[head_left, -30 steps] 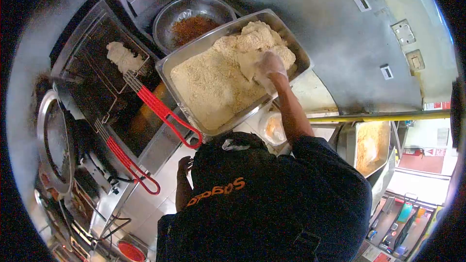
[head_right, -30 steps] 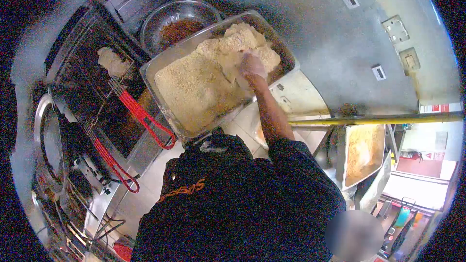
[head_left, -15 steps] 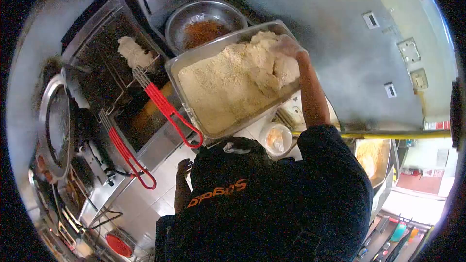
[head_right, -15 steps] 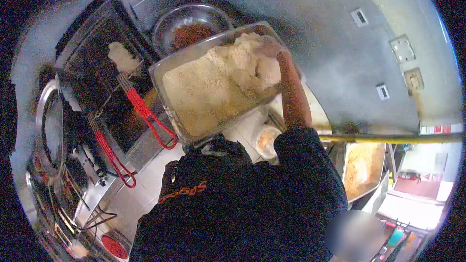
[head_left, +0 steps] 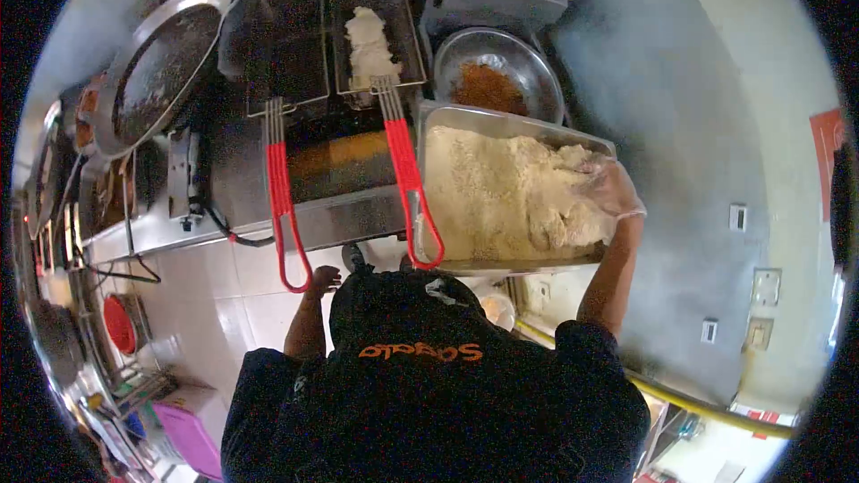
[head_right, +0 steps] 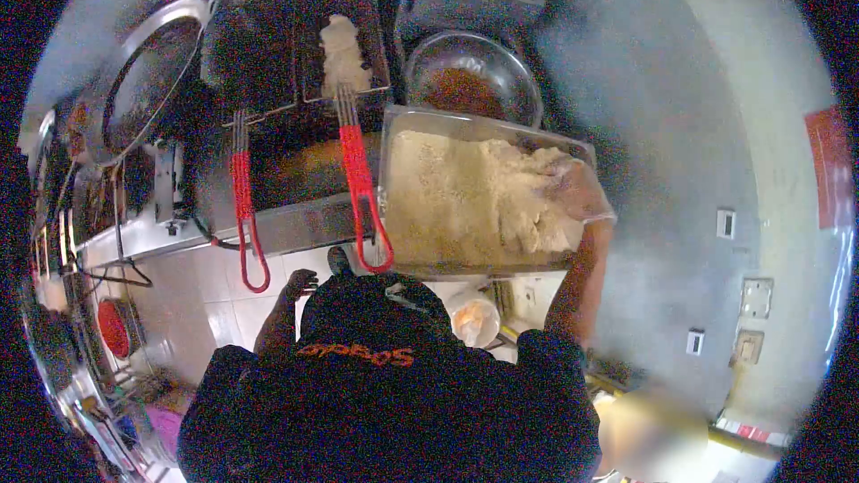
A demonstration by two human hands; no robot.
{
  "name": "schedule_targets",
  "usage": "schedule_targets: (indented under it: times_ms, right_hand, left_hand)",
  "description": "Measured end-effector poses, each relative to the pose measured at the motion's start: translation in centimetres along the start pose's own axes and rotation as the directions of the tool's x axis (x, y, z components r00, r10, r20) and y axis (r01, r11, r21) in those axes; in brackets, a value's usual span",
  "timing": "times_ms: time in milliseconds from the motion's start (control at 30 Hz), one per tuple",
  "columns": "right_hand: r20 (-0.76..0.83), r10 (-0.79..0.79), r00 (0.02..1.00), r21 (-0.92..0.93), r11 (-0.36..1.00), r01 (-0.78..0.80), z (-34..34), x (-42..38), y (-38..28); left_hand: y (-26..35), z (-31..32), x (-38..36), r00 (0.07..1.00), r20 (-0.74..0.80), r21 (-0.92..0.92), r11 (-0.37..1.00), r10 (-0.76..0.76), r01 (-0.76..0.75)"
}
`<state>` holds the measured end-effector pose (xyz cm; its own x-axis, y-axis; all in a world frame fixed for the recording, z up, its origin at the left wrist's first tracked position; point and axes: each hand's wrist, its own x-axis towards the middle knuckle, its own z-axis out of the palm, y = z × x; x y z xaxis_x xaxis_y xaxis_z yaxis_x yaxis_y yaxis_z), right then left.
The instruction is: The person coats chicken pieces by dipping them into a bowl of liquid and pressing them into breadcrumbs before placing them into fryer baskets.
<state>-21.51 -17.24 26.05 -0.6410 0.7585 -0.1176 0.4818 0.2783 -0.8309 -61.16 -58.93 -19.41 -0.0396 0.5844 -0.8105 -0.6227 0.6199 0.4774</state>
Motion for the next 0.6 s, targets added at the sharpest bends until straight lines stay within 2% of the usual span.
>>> schedule_targets:
  times_ms: [33, 67, 100, 133, 167, 200, 233, 267, 300, 333, 367, 400, 433, 467, 500, 533, 567, 600]
  right_hand:
    - [0.123, -0.103, 0.987, -0.455, 0.878, 0.149, 0.3, 0.3, -3.6]
    - [0.131, -0.110, 0.985, -0.457, 0.875, 0.158, 0.7, 0.7, -7.3]
    - [0.192, 0.089, 0.977, -0.302, 0.953, -0.027, 1.0, 1.4, -11.0]
    - [0.282, 0.265, 0.922, -0.154, 0.961, -0.229, 1.6, 2.2, -13.1]
    - [0.207, -0.187, 0.960, -0.203, 0.952, 0.230, 2.9, 1.5, -13.2]
    - [0.214, -0.199, 0.956, -0.203, 0.949, 0.243, 3.3, 2.8, -14.0]
    - [0.312, -0.147, 0.939, 0.103, 0.987, 0.120, 3.5, 4.8, -14.9]
    - [0.417, -0.126, 0.900, 0.381, 0.923, -0.048, 3.7, 6.9, -16.0]
    - [0.486, -0.064, 0.872, 0.393, 0.907, -0.153, 3.9, 9.3, -17.4]
    - [0.553, -0.006, 0.833, 0.397, 0.881, -0.257, 4.5, 11.5, -18.8]
    - [0.504, -0.136, 0.853, 0.297, 0.955, -0.023, 5.7, 13.1, -19.8]
    - [0.467, -0.272, 0.842, 0.177, 0.961, 0.213, 6.8, 14.8, -20.7]
    - [0.500, -0.236, 0.833, 0.048, 0.968, 0.246, 7.2, 18.6, -21.1]
    - [0.526, -0.197, 0.828, -0.081, 0.957, 0.279, 7.6, 21.5, -21.6]
    - [0.494, -0.170, 0.853, -0.271, 0.902, 0.337, 9.3, 20.9, -25.3]
    - [0.454, -0.151, 0.878, -0.451, 0.811, 0.373, 10.8, 20.1, -28.8]
    - [0.378, -0.344, 0.860, -0.502, 0.704, 0.502, 11.5, 22.7, -27.3]
    - [0.370, -0.351, 0.860, -0.498, 0.707, 0.503, 12.2, 23.3, -26.6]
  left_hand:
    - [-0.1, 0.0, -0.3, 0.999, -0.019, -0.020, 0.999, 0.044, -0.044]
    - [-0.2, 0.0, -0.5, 0.996, -0.037, -0.036, 0.995, 0.087, -0.088]
    - [-0.6, -0.7, 0.1, 0.995, -0.040, -0.044, 0.994, 0.093, -0.095]
    - [-1.3, -2.0, 1.1, 0.995, 0.065, -0.109, 0.992, 0.069, -0.062]
    - [-1.0, -2.3, 0.8, 0.984, 0.170, -0.169, 0.985, 0.054, -0.025]
    - [-1.4, -2.4, 0.2, 0.990, 0.091, -0.070, 0.993, 0.105, -0.098]
    - [-1.6, -2.3, -0.3, 0.993, 0.054, -0.021, 0.995, 0.101, -0.100]
    - [-1.7, -2.4, -0.8, 0.995, 0.019, 0.030, 0.995, 0.099, -0.099]
    - [-5.1, -5.8, 2.4, 0.799, 0.344, 0.350, 0.722, 0.494, -0.597]
    - [-5.1, -4.9, 1.6, 0.970, 0.060, 0.004, 0.972, 0.236, -0.237]
    - [-4.7, -3.8, 0.3, 0.984, -0.040, 0.009, 0.985, 0.172, -0.172]
    - [-4.2, -3.4, -0.7, 0.985, -0.138, 0.008, 0.994, 0.107, -0.107]
    - [-6.9, -5.3, 0.9, 0.952, -0.114, 0.234, 0.939, 0.285, -0.253]
    - [-8.9, -6.9, 2.3, 0.894, -0.051, 0.444, 0.812, 0.445, -0.379]
    - [-7.1, -6.1, -0.7, 0.813, 0.220, 0.238, 0.779, 0.539, -0.580]
    - [-5.7, -4.3, -3.0, 0.990, -0.072, -0.191, 0.973, 0.121, -0.133]
    - [-5.1, -4.0, -3.4, 0.993, -0.108, -0.160, 0.985, 0.046, -0.063]
    - [-4.5, -3.8, -3.7, 0.989, -0.146, -0.131, 0.991, -0.030, 0.010]
